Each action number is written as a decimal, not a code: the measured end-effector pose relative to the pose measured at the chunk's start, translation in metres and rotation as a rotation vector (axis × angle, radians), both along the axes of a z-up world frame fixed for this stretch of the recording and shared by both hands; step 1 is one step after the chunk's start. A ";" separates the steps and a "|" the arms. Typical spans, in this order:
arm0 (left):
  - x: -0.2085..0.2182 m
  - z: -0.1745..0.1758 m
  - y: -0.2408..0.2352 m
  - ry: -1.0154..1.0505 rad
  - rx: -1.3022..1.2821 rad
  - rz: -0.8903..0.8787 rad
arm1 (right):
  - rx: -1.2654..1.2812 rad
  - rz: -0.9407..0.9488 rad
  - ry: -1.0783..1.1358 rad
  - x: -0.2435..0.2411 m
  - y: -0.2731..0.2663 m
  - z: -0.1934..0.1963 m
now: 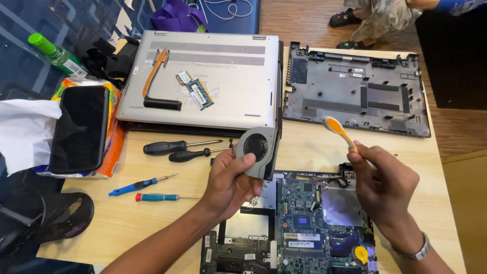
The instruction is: The person uses a toothbrush to clean a laptop cooling fan, scrubbing the blades and housing. After cleaning, the person places the fan back onto the laptop motherboard.
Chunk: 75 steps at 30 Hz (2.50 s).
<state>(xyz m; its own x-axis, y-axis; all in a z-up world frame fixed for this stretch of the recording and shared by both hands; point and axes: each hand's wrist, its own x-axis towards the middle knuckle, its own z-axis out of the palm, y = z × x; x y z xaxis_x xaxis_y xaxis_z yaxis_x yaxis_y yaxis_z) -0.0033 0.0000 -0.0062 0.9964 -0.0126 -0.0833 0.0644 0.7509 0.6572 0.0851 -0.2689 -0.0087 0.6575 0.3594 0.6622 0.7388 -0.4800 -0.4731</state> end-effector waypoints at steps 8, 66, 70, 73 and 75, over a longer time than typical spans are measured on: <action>0.003 -0.004 0.003 0.026 -0.009 0.061 | -0.023 0.160 0.051 -0.024 0.015 0.001; -0.006 0.012 -0.008 -0.310 1.084 0.112 | -0.253 0.213 0.006 -0.011 0.004 -0.010; -0.006 0.011 -0.009 -0.293 1.024 0.100 | -0.241 0.247 -0.013 -0.010 0.004 -0.013; -0.005 0.013 -0.006 -0.322 1.064 0.132 | -0.226 0.274 -0.078 -0.011 0.005 -0.016; -0.003 0.017 -0.006 -0.250 1.036 0.132 | -0.203 0.215 -0.026 -0.003 0.001 -0.013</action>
<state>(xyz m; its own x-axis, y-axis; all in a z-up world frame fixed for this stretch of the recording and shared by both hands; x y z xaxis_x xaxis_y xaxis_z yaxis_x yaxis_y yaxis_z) -0.0063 -0.0063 0.0103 0.9750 0.0563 0.2150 -0.2011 -0.1886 0.9612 0.0817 -0.2675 -0.0214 0.5358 0.6156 0.5779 0.8443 -0.3941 -0.3631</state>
